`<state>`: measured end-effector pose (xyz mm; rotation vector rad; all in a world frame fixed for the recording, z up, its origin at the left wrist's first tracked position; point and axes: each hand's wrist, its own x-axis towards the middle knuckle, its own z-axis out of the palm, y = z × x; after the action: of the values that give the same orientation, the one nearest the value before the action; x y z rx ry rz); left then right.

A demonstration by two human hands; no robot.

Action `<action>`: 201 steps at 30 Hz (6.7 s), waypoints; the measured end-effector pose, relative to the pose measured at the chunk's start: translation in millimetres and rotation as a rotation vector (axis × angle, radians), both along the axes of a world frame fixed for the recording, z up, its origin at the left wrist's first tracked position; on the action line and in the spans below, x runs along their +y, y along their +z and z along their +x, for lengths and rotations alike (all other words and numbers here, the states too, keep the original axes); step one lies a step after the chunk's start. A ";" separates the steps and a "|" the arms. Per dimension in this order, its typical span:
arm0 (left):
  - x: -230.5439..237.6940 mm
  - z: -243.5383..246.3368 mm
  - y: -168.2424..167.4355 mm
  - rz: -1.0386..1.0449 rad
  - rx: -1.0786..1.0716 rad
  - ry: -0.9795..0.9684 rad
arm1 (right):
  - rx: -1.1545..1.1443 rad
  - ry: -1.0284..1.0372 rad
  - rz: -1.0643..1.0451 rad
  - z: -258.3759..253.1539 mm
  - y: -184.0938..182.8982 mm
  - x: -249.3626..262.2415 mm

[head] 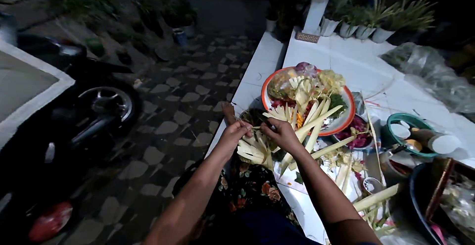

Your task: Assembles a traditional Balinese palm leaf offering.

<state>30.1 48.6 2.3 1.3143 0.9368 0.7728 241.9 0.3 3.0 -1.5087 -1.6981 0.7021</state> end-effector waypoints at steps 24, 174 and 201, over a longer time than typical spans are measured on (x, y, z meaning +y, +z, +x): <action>56.5 96.1 66.4 0.094 -0.241 -0.130 | 1.033 -0.317 -0.080 50.6 -12.5 4.8; 2.3 -95.4 47.7 0.226 0.432 0.076 | -0.571 -0.053 -0.016 -62.7 -73.9 -120.7; -21.5 -15.0 -4.6 0.065 0.586 -0.337 | -0.617 -0.200 0.268 -60.4 -35.2 -53.0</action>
<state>15.2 27.1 -2.3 1.7438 1.1064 0.1510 181.4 -52.7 -32.2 -1.7709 -1.9384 -0.1200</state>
